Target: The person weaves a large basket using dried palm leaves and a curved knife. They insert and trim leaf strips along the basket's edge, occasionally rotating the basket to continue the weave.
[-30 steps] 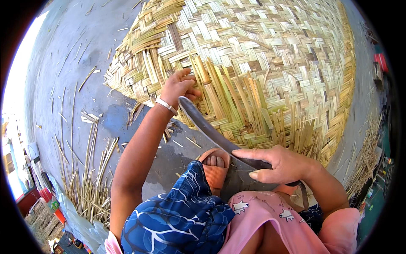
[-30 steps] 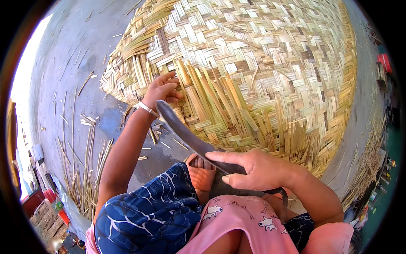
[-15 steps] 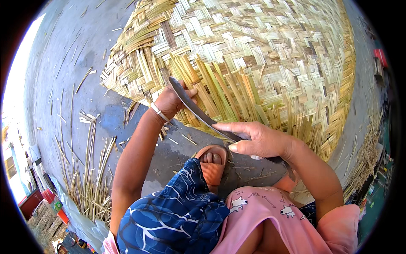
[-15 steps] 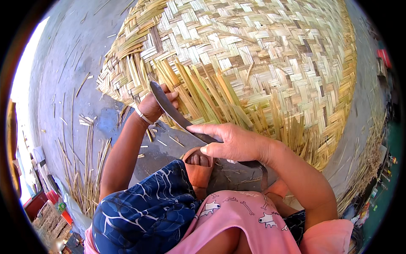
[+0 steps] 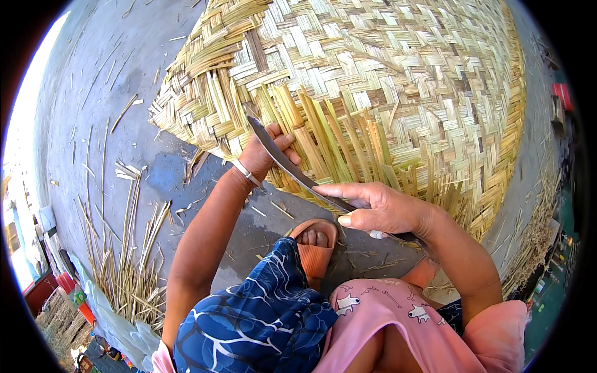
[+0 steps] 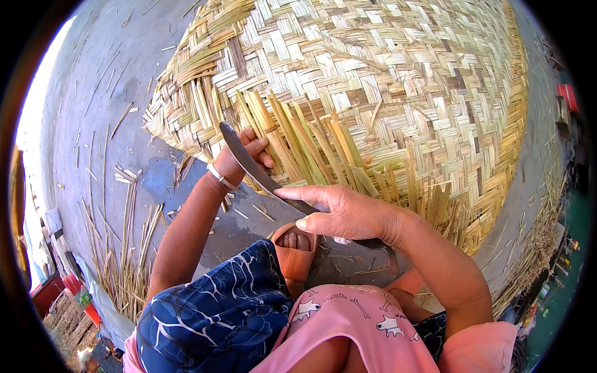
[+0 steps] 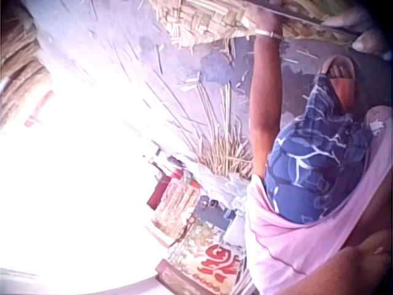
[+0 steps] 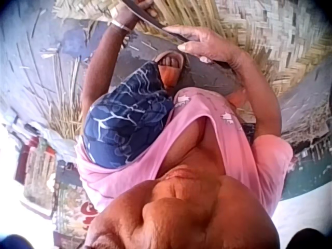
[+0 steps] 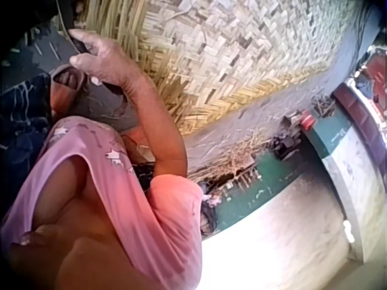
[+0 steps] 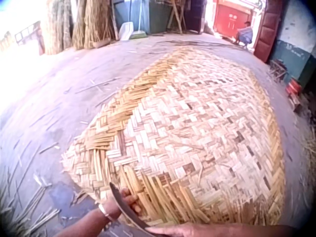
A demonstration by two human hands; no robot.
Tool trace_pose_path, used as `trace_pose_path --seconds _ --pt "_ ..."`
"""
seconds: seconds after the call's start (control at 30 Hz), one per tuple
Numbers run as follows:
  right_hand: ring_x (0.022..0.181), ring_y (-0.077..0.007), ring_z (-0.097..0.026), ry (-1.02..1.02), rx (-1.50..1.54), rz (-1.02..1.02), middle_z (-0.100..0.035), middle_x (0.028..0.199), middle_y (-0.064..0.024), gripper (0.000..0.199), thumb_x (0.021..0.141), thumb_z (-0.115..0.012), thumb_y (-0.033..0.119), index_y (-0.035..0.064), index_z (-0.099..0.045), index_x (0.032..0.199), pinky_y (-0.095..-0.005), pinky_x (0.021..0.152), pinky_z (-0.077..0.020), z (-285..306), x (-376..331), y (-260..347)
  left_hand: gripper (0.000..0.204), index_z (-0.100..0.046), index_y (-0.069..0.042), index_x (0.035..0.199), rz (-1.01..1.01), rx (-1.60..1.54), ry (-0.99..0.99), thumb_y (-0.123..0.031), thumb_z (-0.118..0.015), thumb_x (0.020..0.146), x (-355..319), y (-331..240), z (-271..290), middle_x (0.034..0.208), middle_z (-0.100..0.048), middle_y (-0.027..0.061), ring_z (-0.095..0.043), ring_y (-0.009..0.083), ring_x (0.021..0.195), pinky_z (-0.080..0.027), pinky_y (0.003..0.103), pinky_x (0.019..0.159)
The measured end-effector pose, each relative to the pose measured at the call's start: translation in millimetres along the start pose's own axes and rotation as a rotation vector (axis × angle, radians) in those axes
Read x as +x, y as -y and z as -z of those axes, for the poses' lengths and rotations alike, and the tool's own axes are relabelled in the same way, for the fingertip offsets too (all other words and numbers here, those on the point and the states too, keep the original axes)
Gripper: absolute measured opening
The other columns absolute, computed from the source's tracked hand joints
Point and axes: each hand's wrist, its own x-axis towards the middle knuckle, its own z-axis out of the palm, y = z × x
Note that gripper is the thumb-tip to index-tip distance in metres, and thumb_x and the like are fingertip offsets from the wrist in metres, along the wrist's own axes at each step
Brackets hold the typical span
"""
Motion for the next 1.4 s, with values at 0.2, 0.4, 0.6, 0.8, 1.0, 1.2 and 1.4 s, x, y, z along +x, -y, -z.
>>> trace_pose_path --seconds 0.2,0.4,0.6,0.8,1.0,1.2,1.4 --pt "0.108 -0.0112 -0.052 -0.049 0.015 0.008 -0.055 0.130 -0.0098 0.062 0.088 -0.058 0.017 0.0066 -0.037 0.146 -0.0252 0.093 -0.0426 -1.9 3.9 -4.0 0.018 -0.058 -0.004 0.092 0.038 0.049 -0.046 -0.021 -0.061 0.093 -7.0 -9.8 -6.3 0.069 -0.066 0.0073 -0.065 0.0146 0.056 -0.053 0.025 0.052" --pt "0.096 -0.0148 -0.060 -0.217 -0.258 -0.041 -0.065 0.115 -0.0139 0.058 0.089 -0.056 0.024 0.0087 -0.041 0.144 -0.0293 0.087 -0.0462 4.1 12.8 -7.7 0.022 -0.059 -0.001 0.081 -0.085 0.056 -0.376 -0.020 -0.062 0.092 -1.3 16.7 -21.6 0.059 -0.062 0.0077 -0.058 0.0133 0.045 -0.046 0.024 0.041" --pt "0.090 -0.0293 -0.065 -0.333 -0.517 -0.227 -0.066 0.103 -0.0243 0.058 0.082 -0.058 0.032 0.0063 -0.052 0.134 -0.0347 0.083 -0.0489 15.1 22.7 2.6 0.020 -0.058 -0.002 0.084 -0.089 0.028 -0.425 -0.020 -0.061 0.093 -1.2 21.1 -26.4 0.059 -0.061 0.0063 -0.055 0.0112 0.044 -0.045 0.023 0.042" --pt "0.091 -0.0318 -0.065 -0.327 -0.681 -0.290 -0.066 0.104 -0.0239 0.058 0.082 -0.056 0.030 0.0066 -0.051 0.134 -0.0381 0.082 -0.0490 16.6 26.1 16.1 0.017 -0.060 -0.006 0.087 -0.106 -0.037 -0.307 -0.022 -0.064 0.092 -9.7 11.4 -18.8 0.068 -0.061 0.0012 -0.057 0.0075 0.053 -0.045 0.020 0.046" --pt "0.102 -0.0312 -0.063 -0.291 -0.616 -0.260 -0.063 0.115 -0.0240 0.057 0.083 -0.055 0.030 0.0042 -0.051 0.134 -0.0362 0.090 -0.0468 20.3 23.5 22.4 0.021 -0.064 -0.005 0.096 -0.074 -0.111 -0.268 -0.026 -0.063 0.093 -9.1 -1.9 -19.7 0.065 -0.060 0.0005 -0.057 0.0064 0.053 -0.045 0.019 0.046" --pt "0.084 -0.0235 -0.062 -0.298 -0.624 -0.213 -0.066 0.092 -0.0158 0.057 0.083 -0.055 0.029 0.0078 -0.050 0.137 -0.0348 0.078 -0.0484 25.1 32.1 21.8 0.029 -0.067 -0.006 0.092 -0.089 0.041 -0.353 -0.034 -0.061 0.094 -7.6 -9.6 -20.4 0.062 -0.060 0.0009 -0.055 0.0070 0.049 -0.043 0.020 0.046" --pt "0.077 -0.0366 -0.066 -0.547 -1.059 -0.128 -0.068 0.079 -0.0171 0.049 0.082 -0.055 0.026 0.0087 -0.052 0.128 -0.0479 0.072 -0.0505 -0.5 59.0 -9.1 0.026 -0.066 -0.005 0.084 0.018 -0.033 -0.284 -0.030 -0.063 0.092 -2.1 -12.6 -14.7 0.059 -0.058 0.0006 -0.052 0.0089 0.045 -0.039 0.023 0.042"
